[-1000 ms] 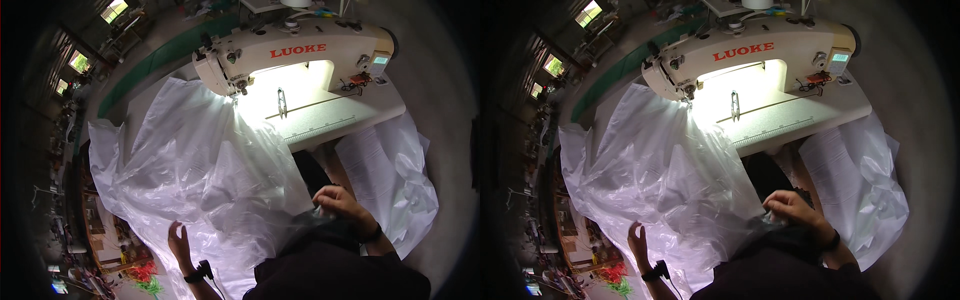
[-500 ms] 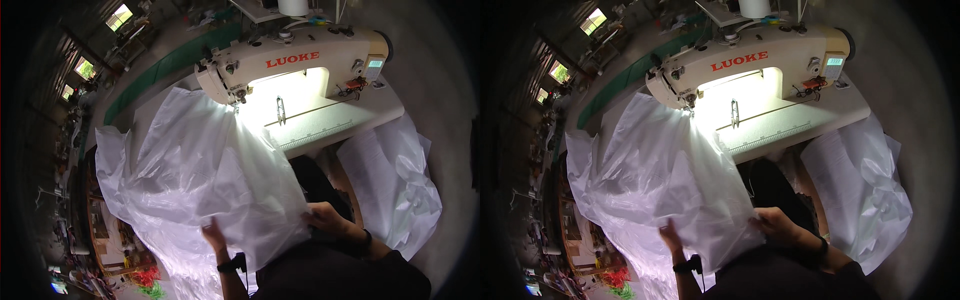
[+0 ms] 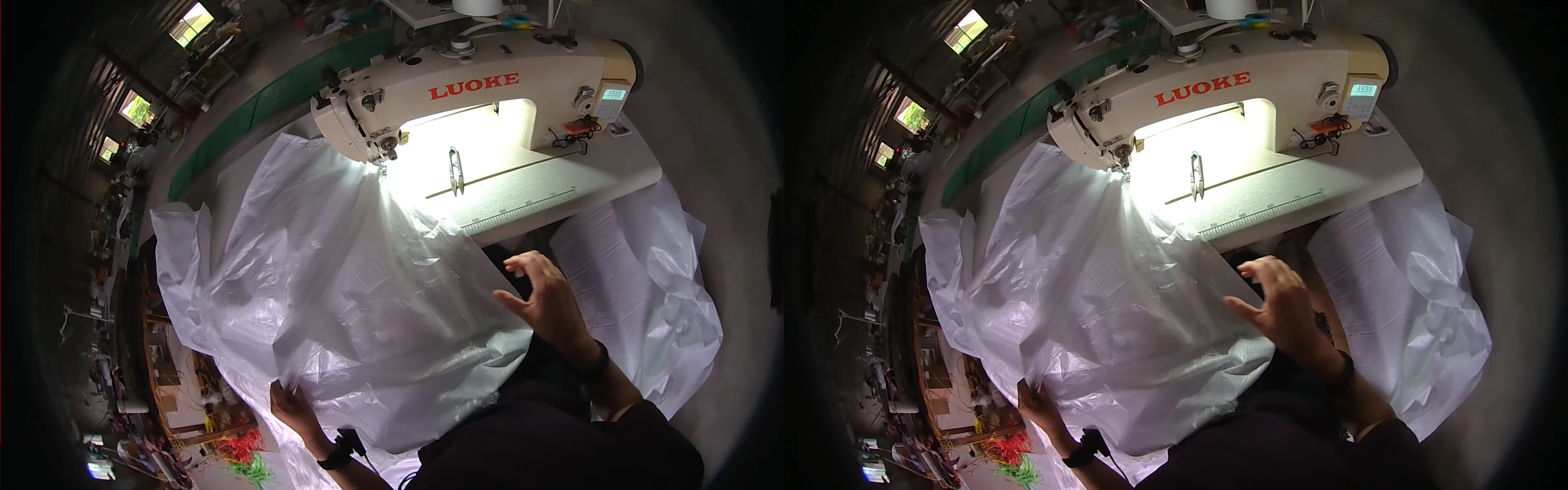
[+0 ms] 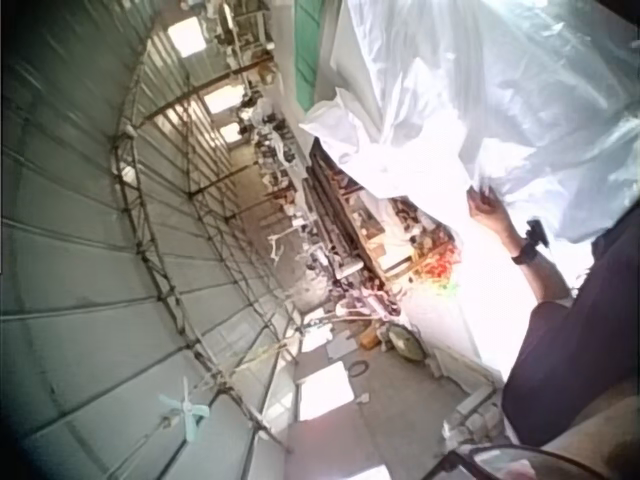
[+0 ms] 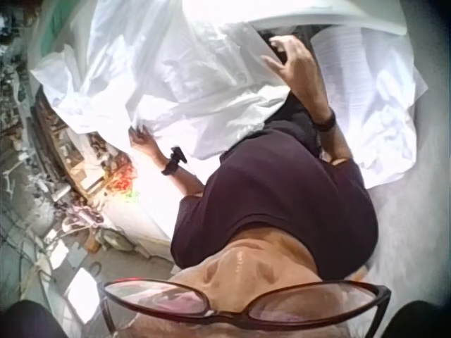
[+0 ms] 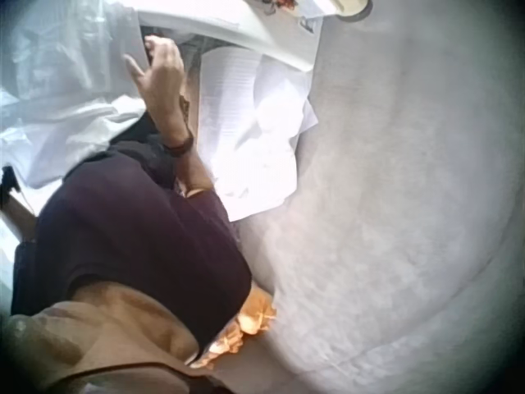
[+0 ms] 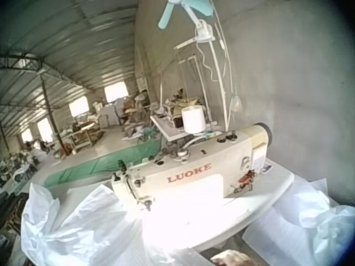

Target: Sewing large white plastic sheets using an industrial sewing machine in a manufacturing facility.

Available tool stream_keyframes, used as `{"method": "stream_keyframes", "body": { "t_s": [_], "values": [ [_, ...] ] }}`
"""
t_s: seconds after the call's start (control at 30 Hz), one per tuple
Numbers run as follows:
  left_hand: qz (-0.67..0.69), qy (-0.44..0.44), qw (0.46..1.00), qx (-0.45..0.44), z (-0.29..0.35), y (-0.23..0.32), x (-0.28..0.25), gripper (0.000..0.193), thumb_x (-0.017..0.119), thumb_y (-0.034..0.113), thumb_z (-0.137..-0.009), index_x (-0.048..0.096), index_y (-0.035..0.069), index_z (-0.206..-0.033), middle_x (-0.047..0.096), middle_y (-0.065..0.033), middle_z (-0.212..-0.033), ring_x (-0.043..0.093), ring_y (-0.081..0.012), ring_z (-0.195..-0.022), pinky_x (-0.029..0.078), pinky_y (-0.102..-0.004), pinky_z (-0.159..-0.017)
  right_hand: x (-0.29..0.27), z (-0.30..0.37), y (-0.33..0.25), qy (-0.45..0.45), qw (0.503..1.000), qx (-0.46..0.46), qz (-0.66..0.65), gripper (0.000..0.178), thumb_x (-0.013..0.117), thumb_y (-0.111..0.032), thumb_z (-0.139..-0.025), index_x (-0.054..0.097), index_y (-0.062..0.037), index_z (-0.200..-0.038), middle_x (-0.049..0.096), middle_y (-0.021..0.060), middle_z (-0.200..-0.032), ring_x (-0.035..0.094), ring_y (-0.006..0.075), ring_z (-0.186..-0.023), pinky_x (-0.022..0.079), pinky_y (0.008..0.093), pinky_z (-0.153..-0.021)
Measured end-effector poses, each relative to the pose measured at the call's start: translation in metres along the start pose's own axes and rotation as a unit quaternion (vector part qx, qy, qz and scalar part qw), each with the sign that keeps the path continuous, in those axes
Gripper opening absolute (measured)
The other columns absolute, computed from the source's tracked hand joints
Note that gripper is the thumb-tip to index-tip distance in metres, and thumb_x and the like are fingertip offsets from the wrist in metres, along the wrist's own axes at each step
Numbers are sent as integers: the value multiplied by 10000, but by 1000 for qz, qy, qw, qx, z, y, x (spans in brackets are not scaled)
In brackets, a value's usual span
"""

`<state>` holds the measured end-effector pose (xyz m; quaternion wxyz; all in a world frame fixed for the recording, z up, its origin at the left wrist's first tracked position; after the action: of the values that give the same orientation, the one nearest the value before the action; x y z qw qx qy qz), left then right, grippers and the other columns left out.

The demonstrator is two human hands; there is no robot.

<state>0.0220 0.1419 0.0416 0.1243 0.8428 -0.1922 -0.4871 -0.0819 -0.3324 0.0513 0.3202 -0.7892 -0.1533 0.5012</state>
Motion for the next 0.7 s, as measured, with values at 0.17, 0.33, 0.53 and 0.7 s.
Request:
{"method": "stream_keyframes", "body": {
  "t_s": [0.17, 0.33, 0.53, 0.7],
  "values": [
    [13, -12, 1000, -1, 1, 10, 9, 263, 686, 88, -774, 593, -68, -964, 615, -255, -851, 558, -484, -767, 461, -490, -708, 88, -11, 28, -178, 975, 135, 7, 508, 690, -458, -865, 614, -22, -1114, 665, 100, -937, 665, 258, -806, 524, 367, -727],
    [30, -33, 999, -23, 12, 15, 1, 275, 748, 148, -800, 626, -37, -964, 655, -202, -854, 616, -412, -758, 488, -445, -699, 91, 6, 39, -110, 814, 189, -538, 180, 574, -204, -990, 584, -27, -962, 641, 42, -871, 631, 105, -808, 529, 254, -696],
    [68, -80, 993, -44, 23, 18, 12, 261, 732, 129, -818, 627, -44, -983, 655, -208, -839, 615, -418, -753, 491, -440, -704, 99, 22, 82, -110, 935, 200, -272, 215, 605, -240, -974, 597, -25, -963, 639, 40, -821, 610, 81, -746, 512, 232, -637],
    [49, -98, 993, -54, 26, 6, 21, 266, 724, 114, -822, 620, -60, -995, 663, -215, -850, 625, -417, -762, 494, -442, -710, 124, -4, 50, -138, 906, 133, -378, 237, 612, -267, -974, 582, -32, -985, 620, 28, -784, 594, 74, -705, 494, 230, -605]
  ]
}}
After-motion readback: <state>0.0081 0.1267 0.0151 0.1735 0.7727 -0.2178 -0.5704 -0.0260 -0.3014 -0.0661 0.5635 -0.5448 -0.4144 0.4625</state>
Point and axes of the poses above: each hand's wrist, its own z-axis away from the middle knuckle, its own x-axis out of the palm, y = z × x, the point moved 6 cm from there along -z, towards the middle knuckle
